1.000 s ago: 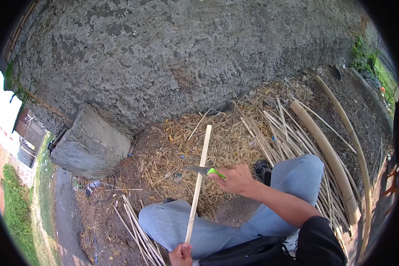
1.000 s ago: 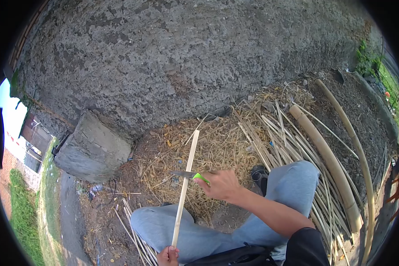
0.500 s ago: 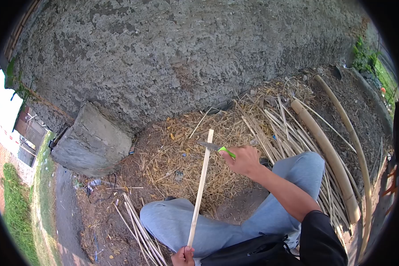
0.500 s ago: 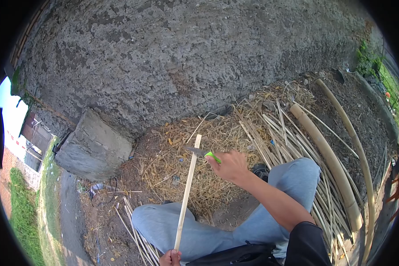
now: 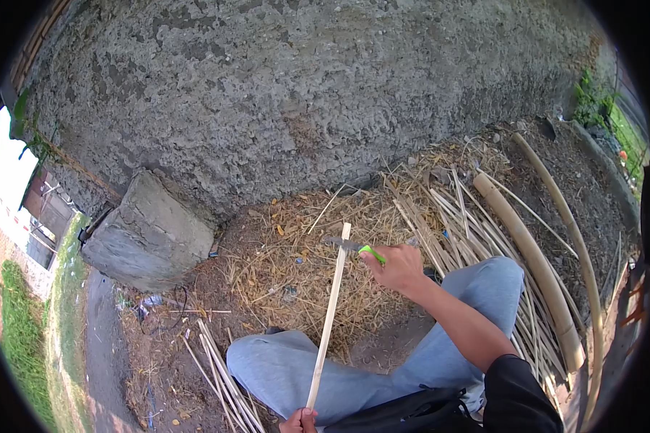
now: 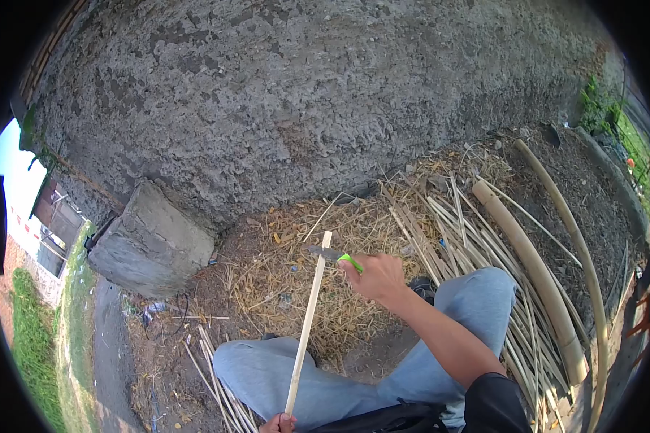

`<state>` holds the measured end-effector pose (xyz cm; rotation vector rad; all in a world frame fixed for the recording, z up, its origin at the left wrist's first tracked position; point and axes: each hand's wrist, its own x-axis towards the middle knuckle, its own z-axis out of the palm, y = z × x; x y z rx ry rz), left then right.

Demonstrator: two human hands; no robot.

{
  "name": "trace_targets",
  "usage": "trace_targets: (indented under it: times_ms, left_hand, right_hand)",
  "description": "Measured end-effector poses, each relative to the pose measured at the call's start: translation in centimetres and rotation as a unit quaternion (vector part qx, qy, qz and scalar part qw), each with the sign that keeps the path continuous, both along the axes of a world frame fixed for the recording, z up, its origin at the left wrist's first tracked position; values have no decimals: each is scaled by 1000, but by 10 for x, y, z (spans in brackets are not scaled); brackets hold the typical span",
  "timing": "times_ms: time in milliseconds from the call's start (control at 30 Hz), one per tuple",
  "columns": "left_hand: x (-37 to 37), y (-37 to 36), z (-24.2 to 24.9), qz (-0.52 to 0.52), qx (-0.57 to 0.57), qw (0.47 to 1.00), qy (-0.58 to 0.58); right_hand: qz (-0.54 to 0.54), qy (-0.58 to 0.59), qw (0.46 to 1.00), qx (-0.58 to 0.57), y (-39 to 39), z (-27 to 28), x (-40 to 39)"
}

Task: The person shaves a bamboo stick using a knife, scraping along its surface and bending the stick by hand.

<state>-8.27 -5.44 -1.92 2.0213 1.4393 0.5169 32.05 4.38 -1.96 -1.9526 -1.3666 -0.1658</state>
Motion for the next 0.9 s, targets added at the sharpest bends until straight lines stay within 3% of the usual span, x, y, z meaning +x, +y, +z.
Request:
trace_targets:
  times_ms: [233, 333, 400, 533, 600, 733, 900]
  left_hand:
    - [-9, -8, 14, 3, -10, 1000, 17]
    - [-12, -11, 19, 37, -25, 999, -11]
    - [-10, -8, 23, 74, -25, 995, -55]
    - [-6, 3, 14, 42, -11, 999, 5]
    - [-2, 4, 6, 41, -35, 999, 7]
    - [8, 2, -1, 55, -35, 998, 13]
    - [19, -1, 11, 60, 12, 998, 22]
  right_hand:
    - [-18, -16, 999, 37, 14, -7, 19]
    - [-76, 24, 995, -63, 16, -3, 38]
    - [-88, 45, 994, -55, 16, 0, 29]
    - [-89, 125, 988, 25, 10, -5, 5]
    - [-41, 194, 978, 62, -4, 4, -13]
    - [178, 54, 976, 113, -25, -1, -53]
    - [225, -31, 973, 36, -35, 0, -70]
